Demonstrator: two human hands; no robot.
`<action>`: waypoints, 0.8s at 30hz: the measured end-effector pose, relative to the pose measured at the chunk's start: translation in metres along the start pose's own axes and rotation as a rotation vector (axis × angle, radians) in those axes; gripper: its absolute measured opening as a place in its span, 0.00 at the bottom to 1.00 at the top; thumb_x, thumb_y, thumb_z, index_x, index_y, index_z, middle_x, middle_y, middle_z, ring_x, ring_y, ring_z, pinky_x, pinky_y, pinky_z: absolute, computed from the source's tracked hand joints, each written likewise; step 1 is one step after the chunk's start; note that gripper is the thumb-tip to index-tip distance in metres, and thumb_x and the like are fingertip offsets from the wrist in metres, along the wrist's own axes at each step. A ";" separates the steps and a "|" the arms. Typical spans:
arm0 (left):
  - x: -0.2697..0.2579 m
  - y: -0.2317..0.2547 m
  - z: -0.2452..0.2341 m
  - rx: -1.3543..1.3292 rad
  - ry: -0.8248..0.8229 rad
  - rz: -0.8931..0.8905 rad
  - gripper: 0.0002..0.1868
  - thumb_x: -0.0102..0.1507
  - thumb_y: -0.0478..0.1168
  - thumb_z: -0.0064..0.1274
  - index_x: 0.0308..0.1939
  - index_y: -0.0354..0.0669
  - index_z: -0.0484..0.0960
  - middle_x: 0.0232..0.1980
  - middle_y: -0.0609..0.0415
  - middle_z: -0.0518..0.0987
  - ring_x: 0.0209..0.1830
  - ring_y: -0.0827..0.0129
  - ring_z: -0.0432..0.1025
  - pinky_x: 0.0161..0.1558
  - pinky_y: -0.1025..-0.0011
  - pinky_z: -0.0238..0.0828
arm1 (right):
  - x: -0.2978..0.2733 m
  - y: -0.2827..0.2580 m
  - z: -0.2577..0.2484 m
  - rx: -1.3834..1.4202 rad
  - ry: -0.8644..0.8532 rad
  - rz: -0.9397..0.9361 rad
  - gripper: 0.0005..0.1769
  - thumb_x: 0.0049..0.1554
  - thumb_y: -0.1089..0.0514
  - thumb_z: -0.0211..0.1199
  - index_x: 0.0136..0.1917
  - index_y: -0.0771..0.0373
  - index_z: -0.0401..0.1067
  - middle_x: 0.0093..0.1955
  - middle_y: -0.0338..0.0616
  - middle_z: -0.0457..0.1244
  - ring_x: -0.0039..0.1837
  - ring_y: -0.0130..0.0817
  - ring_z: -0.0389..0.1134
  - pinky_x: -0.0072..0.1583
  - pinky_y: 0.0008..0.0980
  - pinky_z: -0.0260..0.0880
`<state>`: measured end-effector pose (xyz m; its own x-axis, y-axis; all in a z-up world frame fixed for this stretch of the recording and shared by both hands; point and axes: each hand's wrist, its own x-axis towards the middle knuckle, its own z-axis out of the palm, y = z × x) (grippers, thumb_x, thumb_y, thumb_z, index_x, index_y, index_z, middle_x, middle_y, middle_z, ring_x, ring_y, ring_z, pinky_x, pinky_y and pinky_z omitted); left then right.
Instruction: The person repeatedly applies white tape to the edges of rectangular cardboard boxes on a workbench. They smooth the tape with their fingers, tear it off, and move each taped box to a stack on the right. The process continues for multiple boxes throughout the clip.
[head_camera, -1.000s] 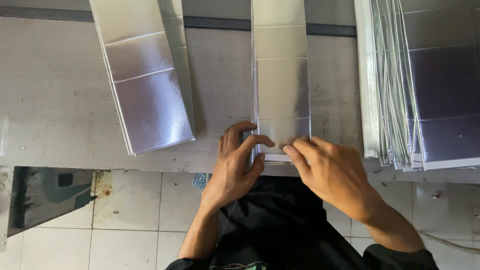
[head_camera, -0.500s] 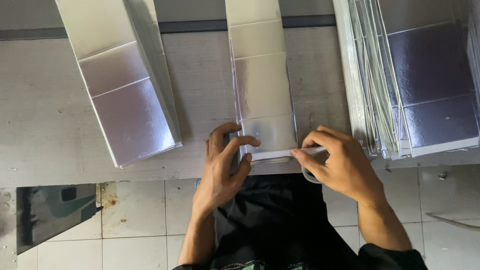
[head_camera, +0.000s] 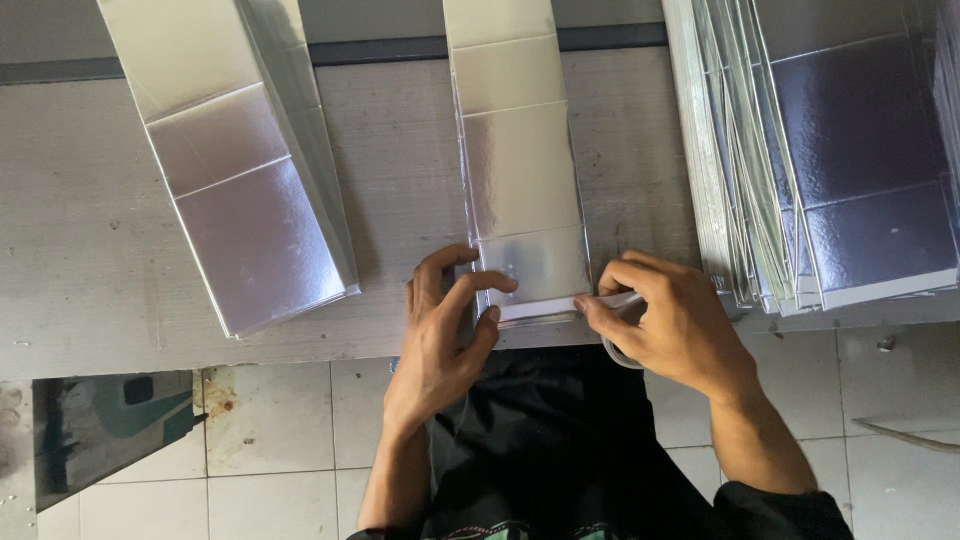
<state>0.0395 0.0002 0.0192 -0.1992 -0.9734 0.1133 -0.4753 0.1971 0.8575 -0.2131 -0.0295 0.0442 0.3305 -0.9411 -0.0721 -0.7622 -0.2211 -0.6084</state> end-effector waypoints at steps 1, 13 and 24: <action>0.000 0.001 0.002 0.000 0.000 0.000 0.16 0.61 0.35 0.53 0.51 0.56 0.80 0.59 0.45 0.69 0.66 0.45 0.64 0.64 0.54 0.58 | 0.001 0.000 0.000 0.000 0.000 0.000 0.18 0.55 0.48 0.71 0.33 0.57 0.68 0.30 0.46 0.60 0.38 0.50 0.70 0.42 0.42 0.67; 0.000 0.012 0.051 0.236 0.272 -0.008 0.20 0.63 0.55 0.59 0.46 0.51 0.69 0.60 0.37 0.65 0.62 0.36 0.63 0.61 0.47 0.58 | 0.002 0.000 0.004 0.039 -0.041 0.048 0.17 0.54 0.50 0.71 0.32 0.57 0.69 0.29 0.46 0.61 0.39 0.48 0.71 0.43 0.42 0.67; -0.010 0.007 0.018 -0.031 0.060 -0.047 0.09 0.67 0.35 0.50 0.49 0.51 0.74 0.64 0.36 0.67 0.69 0.35 0.62 0.66 0.49 0.57 | 0.004 0.004 0.004 0.144 -0.054 0.033 0.17 0.56 0.55 0.69 0.30 0.59 0.66 0.26 0.46 0.58 0.34 0.40 0.67 0.41 0.36 0.66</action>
<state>0.0225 0.0136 0.0154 -0.1250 -0.9869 0.1017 -0.4559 0.1482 0.8776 -0.2122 -0.0331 0.0386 0.3390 -0.9312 -0.1339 -0.6867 -0.1476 -0.7118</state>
